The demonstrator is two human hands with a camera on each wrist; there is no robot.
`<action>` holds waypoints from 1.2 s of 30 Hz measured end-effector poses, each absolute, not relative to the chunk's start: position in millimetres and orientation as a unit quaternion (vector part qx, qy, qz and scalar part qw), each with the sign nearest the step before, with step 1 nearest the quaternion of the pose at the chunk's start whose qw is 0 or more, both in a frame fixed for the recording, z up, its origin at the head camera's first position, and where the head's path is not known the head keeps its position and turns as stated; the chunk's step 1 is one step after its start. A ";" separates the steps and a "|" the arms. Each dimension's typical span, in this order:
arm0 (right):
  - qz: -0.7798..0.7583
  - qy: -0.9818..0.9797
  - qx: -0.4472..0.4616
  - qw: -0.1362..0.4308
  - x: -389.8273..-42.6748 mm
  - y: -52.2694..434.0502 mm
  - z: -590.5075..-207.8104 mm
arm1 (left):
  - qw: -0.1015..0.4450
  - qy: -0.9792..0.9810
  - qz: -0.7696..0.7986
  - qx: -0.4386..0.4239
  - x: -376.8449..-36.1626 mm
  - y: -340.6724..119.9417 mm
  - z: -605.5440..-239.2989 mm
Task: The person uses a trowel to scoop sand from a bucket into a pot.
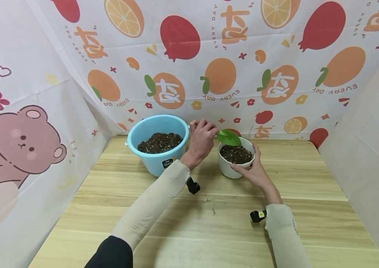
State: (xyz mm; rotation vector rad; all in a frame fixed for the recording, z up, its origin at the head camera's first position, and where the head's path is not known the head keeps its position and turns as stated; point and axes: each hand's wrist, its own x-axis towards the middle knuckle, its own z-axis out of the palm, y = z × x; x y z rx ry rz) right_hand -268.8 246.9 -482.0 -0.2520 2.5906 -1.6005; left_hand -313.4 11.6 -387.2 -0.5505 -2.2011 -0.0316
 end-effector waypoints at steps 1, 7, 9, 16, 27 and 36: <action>-0.524 0.847 -0.083 0.042 -268.8 247.0 -482.3 | 0.423 -0.879 -0.011 -0.220 -313.7 11.6 -387.2; -0.524 0.847 -0.085 0.039 -269.7 247.6 -483.9 | 0.425 -0.879 -0.004 -0.215 -315.8 11.4 -388.5; -0.524 0.847 -0.085 0.040 -269.9 247.7 -483.8 | 0.426 -0.879 -0.003 -0.214 -315.9 11.0 -388.5; -0.525 0.846 -0.083 0.044 -269.4 247.8 -482.6 | 0.436 -0.875 -0.004 -0.211 -316.8 10.3 -389.0; -0.525 0.846 -0.081 0.043 -268.2 247.7 -482.6 | 0.392 -0.895 -0.012 -0.211 -314.9 11.0 -388.1; -0.524 0.847 -0.083 0.040 -269.1 247.3 -484.6 | 0.370 -0.907 -0.039 -0.198 -314.0 9.4 -384.9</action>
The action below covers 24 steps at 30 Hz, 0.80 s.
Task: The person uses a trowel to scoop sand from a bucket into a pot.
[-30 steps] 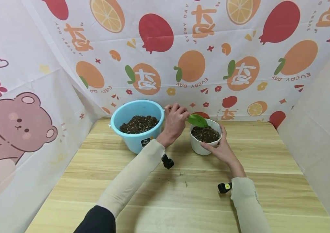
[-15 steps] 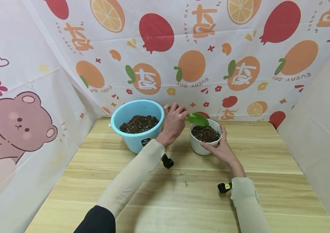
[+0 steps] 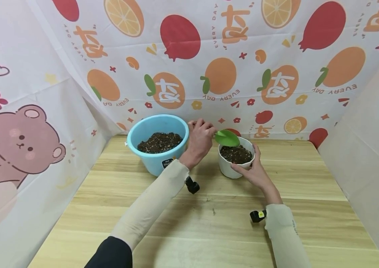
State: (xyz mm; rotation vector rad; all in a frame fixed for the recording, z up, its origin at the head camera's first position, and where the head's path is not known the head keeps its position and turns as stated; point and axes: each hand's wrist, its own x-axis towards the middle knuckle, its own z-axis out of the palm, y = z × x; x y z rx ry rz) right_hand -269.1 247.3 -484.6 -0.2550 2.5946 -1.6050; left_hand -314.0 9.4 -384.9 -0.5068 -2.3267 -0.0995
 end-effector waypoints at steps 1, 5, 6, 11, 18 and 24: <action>-0.523 0.847 -0.083 0.039 -269.2 247.4 -484.4 | 0.366 -0.909 -0.043 -0.195 -313.7 9.2 -383.9; -0.522 0.848 -0.083 0.040 -268.9 247.9 -484.2 | 0.361 -0.912 -0.049 -0.188 -313.7 8.8 -381.5; -0.522 0.848 -0.083 0.040 -268.8 248.0 -484.2 | 0.361 -0.913 -0.049 -0.186 -313.8 8.7 -381.1; -0.521 0.849 -0.082 0.043 -268.7 247.7 -484.0 | 0.360 -0.915 -0.051 -0.177 -313.5 8.0 -377.6; -0.520 0.849 -0.085 0.038 -269.6 247.7 -486.3 | 0.362 -0.911 -0.085 -0.181 -310.4 5.4 -372.2; -0.517 0.851 -0.083 0.038 -270.6 247.7 -486.3 | 0.363 -0.911 -0.096 -0.173 -309.9 0.2 -366.4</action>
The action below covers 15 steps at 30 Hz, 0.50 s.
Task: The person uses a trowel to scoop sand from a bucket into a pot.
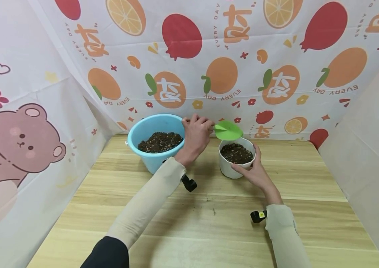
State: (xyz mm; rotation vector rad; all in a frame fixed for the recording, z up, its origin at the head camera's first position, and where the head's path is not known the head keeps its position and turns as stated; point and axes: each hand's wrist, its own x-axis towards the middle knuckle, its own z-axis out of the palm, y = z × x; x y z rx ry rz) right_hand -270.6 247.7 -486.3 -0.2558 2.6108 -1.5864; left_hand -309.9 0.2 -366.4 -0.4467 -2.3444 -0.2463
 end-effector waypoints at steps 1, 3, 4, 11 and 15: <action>-0.517 0.851 -0.083 0.038 -270.6 247.5 -486.1 | 0.364 -0.910 -0.096 -0.172 -310.1 -1.1 -365.1; -0.518 0.851 -0.082 0.039 -270.5 247.2 -485.6 | 0.368 -0.909 -0.095 -0.170 -310.9 -4.2 -362.7; -0.518 0.850 -0.082 0.039 -270.5 247.0 -485.4 | 0.369 -0.909 -0.097 -0.170 -311.0 -5.9 -361.5; -0.521 0.849 -0.084 0.040 -269.7 247.6 -485.7 | 0.370 -0.907 -0.113 -0.166 -310.8 -19.3 -354.6; -0.523 0.847 -0.085 0.041 -269.7 247.4 -485.9 | 0.363 -0.905 -0.139 -0.172 -310.9 -27.1 -350.6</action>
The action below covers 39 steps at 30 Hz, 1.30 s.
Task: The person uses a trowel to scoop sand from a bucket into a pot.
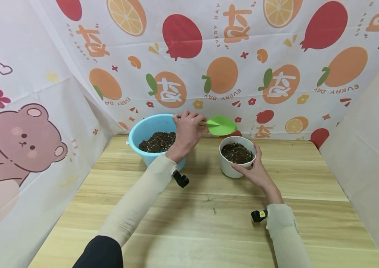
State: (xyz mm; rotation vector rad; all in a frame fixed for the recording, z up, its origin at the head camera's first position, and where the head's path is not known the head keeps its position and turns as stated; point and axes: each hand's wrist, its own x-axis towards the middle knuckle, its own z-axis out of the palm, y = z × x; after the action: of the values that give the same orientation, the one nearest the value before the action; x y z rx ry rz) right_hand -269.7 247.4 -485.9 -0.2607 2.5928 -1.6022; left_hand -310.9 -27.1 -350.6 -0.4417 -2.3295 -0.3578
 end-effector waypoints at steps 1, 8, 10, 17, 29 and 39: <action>-0.525 0.846 -0.086 0.041 -269.8 247.3 -485.6 | 0.363 -0.904 -0.145 -0.173 -310.9 -28.9 -349.3; -0.520 0.849 -0.086 0.042 -267.8 247.0 -484.2 | 0.344 -0.902 -0.186 -0.182 -307.2 -44.5 -341.2; -0.518 0.850 -0.084 0.044 -266.9 247.0 -483.7 | 0.332 -0.903 -0.203 -0.182 -305.7 -50.4 -340.4; -0.517 0.850 -0.082 0.054 -269.0 248.1 -483.9 | 0.309 -0.907 -0.229 -0.174 -305.3 -72.5 -340.9; -0.516 0.852 -0.077 0.049 -266.9 247.3 -484.3 | 0.302 -0.911 -0.232 -0.156 -300.1 -103.5 -337.8; -0.529 0.843 -0.076 0.056 -266.4 245.1 -481.4 | 0.303 -0.911 -0.242 -0.143 -294.1 -127.5 -337.7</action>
State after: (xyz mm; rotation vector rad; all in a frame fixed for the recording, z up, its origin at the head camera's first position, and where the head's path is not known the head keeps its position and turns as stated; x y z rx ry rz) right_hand -266.4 245.1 -481.4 -0.2294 2.5580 -1.6064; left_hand -294.1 -127.5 -337.7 -0.3788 -2.4133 -0.6405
